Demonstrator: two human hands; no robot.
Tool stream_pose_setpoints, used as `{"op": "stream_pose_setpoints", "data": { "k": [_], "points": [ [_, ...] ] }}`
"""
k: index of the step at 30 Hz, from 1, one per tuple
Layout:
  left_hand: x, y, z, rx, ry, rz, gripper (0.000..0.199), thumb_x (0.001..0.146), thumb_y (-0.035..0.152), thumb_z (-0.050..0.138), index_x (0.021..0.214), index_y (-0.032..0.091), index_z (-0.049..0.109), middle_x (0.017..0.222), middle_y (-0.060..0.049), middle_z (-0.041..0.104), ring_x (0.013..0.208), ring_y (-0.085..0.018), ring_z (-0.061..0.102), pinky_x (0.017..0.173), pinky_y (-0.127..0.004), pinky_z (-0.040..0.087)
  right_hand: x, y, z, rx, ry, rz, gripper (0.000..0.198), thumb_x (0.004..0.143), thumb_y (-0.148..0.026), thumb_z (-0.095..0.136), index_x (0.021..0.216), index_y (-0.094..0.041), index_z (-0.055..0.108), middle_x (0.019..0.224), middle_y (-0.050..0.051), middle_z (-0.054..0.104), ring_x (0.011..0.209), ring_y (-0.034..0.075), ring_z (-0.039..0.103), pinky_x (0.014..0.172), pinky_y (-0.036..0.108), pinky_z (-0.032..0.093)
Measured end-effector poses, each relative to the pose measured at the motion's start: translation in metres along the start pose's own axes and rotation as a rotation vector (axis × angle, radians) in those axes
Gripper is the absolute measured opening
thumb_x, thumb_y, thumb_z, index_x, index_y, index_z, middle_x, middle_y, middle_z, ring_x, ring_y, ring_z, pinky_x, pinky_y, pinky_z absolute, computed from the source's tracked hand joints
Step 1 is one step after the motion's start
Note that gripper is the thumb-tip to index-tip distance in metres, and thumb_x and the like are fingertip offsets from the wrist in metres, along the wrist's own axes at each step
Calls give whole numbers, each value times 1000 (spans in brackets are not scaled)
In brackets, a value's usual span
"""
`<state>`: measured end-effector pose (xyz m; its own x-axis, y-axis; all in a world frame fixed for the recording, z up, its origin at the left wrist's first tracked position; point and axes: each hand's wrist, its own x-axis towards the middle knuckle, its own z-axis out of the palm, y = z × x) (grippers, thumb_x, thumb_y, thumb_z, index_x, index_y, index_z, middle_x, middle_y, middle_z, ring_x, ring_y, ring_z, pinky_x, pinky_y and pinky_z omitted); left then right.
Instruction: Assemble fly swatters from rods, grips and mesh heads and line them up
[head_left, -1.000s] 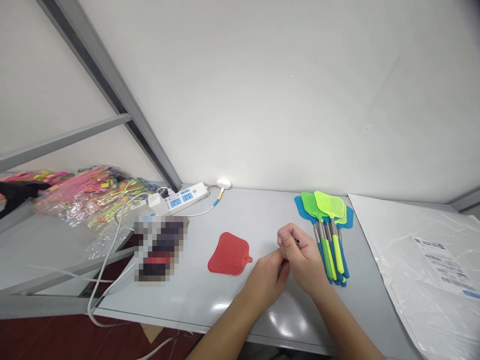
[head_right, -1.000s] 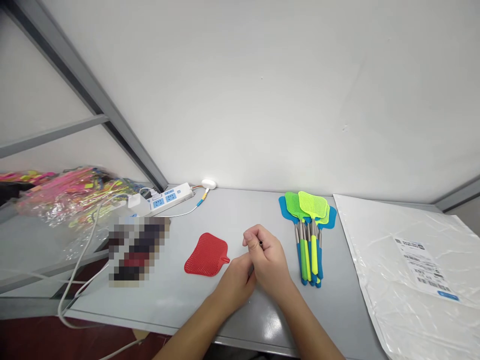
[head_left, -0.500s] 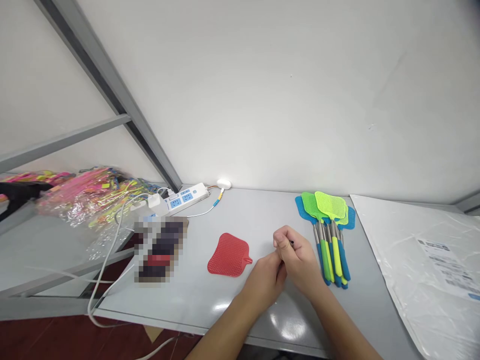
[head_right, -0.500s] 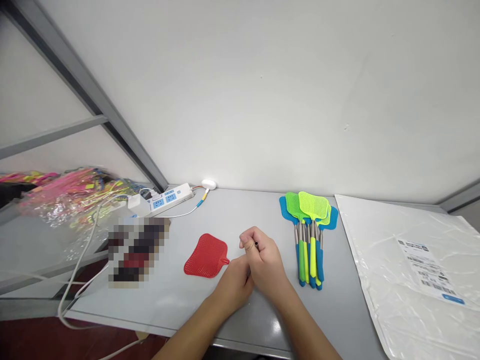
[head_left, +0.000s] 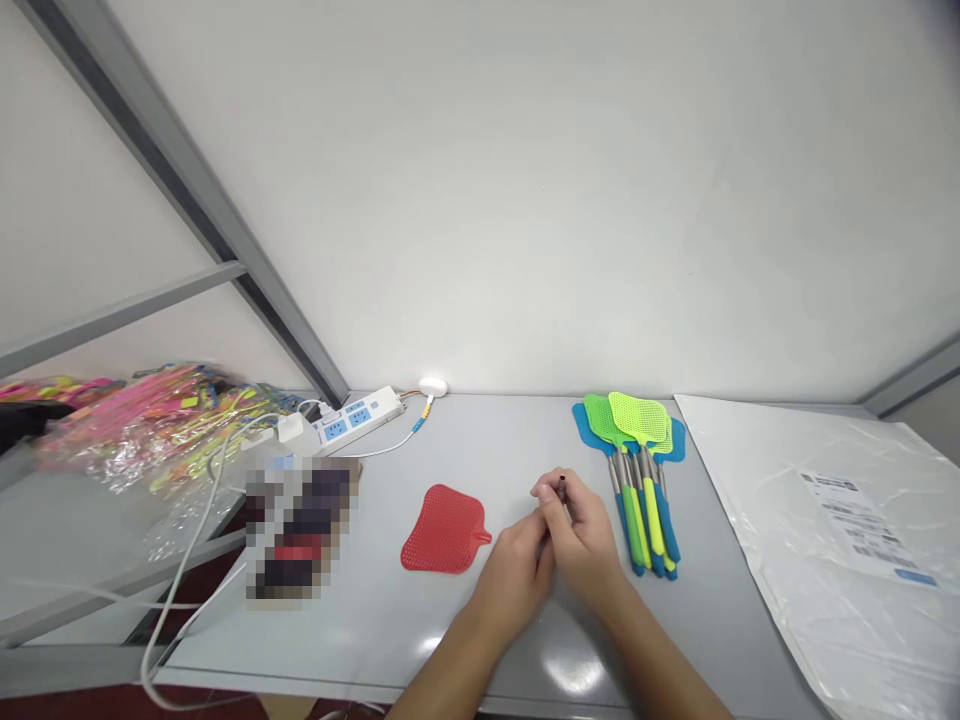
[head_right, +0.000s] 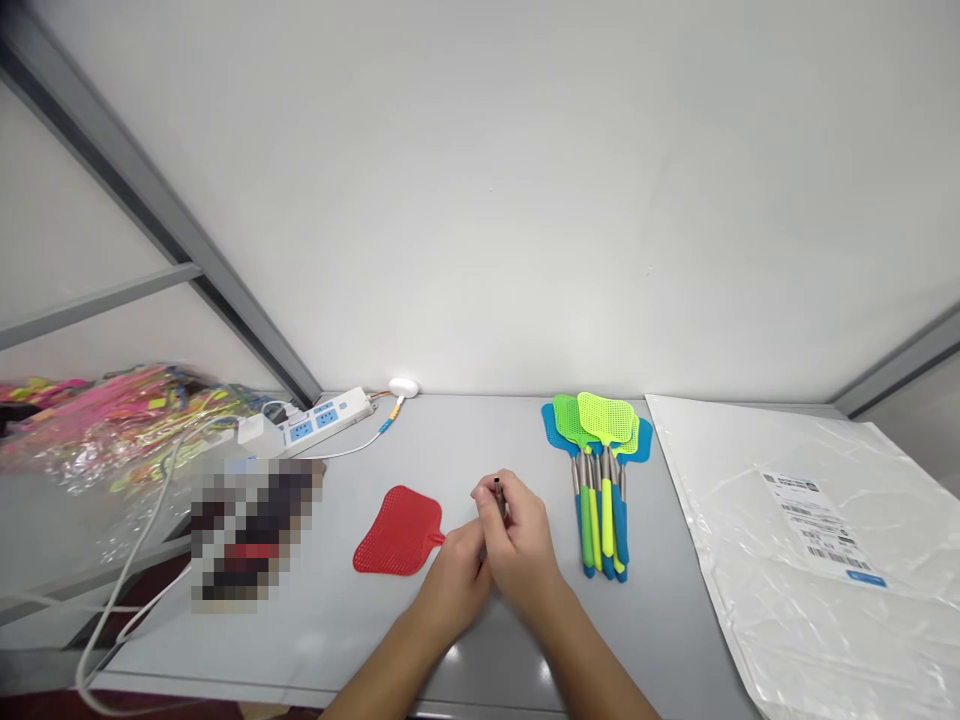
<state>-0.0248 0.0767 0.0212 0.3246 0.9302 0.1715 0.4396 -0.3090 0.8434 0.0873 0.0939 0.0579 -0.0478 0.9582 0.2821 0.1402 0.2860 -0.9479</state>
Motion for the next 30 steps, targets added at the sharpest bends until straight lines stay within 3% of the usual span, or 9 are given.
{"op": "stream_pose_setpoints", "data": {
  "k": [5,10,13,15,17,21,26,30],
  "points": [
    [0,-3,1,64,18,-13,18,93,17,41,88,19,59,82,-4,65,73,-17,58,66,-29,45,-15,11,-2,-113,-4,-34,14,95,-26,41,93,-22,55,90,3,56,82,17,54,74,30,42],
    [1,-1,-5,89,-9,43,20,94,20,44,98,22,63,96,-5,65,88,-19,60,74,-30,48,-31,26,-3,-128,8,-18,17,95,-25,39,92,-22,55,93,5,57,88,19,56,79,32,45],
    [0,-1,-14,175,-11,93,16,91,23,52,100,23,65,92,-4,66,90,-21,59,77,-33,49,-40,31,-5,-116,55,-72,20,95,-25,39,95,-22,59,98,7,62,92,20,58,80,33,47],
    [-1,-4,-23,225,52,107,14,91,28,55,100,23,65,92,-5,66,91,-21,58,79,-35,49,-45,34,-8,-106,109,-77,23,96,-26,39,98,-22,61,97,7,65,91,20,60,78,33,47],
    [-5,-10,-33,282,153,110,14,91,32,56,98,23,64,95,-5,67,93,-22,58,81,-37,48,-49,35,-11,-103,173,-50,24,97,-29,38,98,-21,61,83,5,64,78,19,60,70,31,47],
    [-16,-25,-54,456,320,126,14,90,32,56,98,24,66,101,-4,69,100,-24,56,89,-41,43,-53,34,-12,-174,172,-12,23,95,-31,42,91,-21,61,61,-2,50,52,14,44,51,27,35],
    [-31,-36,-65,598,449,31,18,91,35,54,96,25,68,112,-5,67,109,-29,51,95,-47,36,-50,34,-13,-365,93,-141,20,92,-24,43,80,-22,60,61,-2,46,51,13,39,51,27,30],
    [-31,-36,-59,641,463,-18,19,91,34,53,97,26,69,117,-4,65,112,-30,47,95,-48,33,-56,39,-37,-574,227,-125,16,92,-23,46,85,-22,60,65,0,50,54,14,43,53,26,34]
  ]
}}
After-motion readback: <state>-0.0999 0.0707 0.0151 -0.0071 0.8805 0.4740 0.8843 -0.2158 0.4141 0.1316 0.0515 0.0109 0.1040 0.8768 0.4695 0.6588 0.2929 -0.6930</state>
